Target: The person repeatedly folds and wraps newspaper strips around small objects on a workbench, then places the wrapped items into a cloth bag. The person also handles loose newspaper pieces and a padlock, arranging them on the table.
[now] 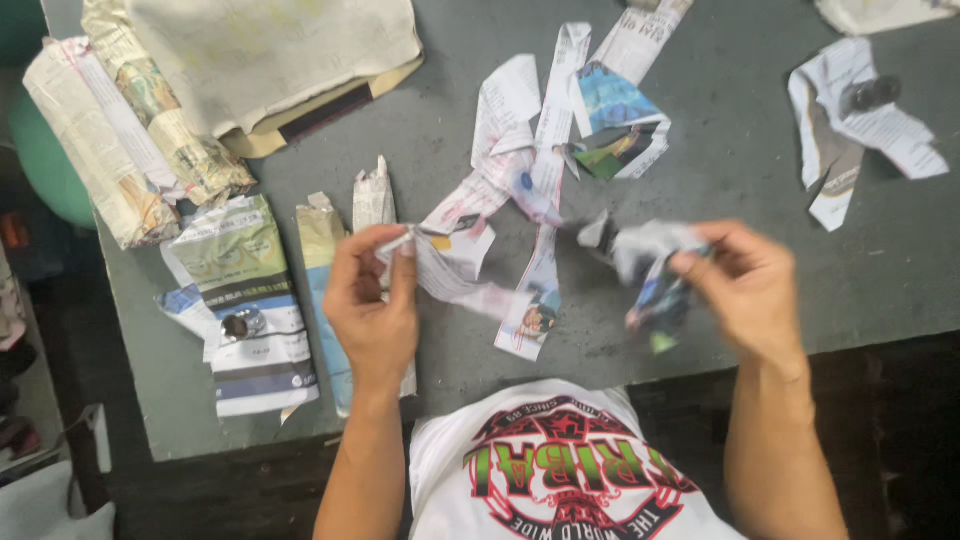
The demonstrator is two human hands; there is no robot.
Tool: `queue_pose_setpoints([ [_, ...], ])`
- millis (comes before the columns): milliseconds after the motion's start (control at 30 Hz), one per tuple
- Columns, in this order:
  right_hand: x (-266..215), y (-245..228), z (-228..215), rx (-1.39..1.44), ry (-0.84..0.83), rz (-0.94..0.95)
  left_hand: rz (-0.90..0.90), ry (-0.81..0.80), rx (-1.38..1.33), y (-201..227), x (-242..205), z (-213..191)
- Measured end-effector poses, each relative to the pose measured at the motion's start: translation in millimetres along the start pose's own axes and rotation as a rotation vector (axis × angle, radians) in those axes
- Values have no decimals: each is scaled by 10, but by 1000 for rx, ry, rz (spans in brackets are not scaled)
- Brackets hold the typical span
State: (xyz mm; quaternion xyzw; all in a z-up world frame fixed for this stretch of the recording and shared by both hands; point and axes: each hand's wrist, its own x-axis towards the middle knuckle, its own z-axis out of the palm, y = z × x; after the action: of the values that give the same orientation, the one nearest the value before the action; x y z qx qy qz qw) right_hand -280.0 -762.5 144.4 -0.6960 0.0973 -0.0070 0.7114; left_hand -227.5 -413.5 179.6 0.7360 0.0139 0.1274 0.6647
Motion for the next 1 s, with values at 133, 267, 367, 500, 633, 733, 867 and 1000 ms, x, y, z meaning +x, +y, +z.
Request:
queue_pose_setpoints([
  [133,-24,110,193,12,-275,123,-39,-37,52,-159,-145,246],
  [267,31,182,484,-19,-255,145,-186,-129,88,-224,-279,526],
  [367,119,189,662,-56,-136,95,-191,-234,47,-244,-356,675],
  [500,197,161,946,-87,32,-24,-236,-294,-117,-241,-430,709],
  [633,221,90,1208,-158,129,-56,-121,-316,-160,-244,-462,764],
  [733,169,69,1345,-137,95,-103,-100,-285,-147,-258,-469,810],
  [867,182,183,1289,-13,-59,-17,-189,-218,-156,-262,-416,726],
  [1000,713,450,735,-55,51,-53,-293,-36,29,-220,-234,379],
])
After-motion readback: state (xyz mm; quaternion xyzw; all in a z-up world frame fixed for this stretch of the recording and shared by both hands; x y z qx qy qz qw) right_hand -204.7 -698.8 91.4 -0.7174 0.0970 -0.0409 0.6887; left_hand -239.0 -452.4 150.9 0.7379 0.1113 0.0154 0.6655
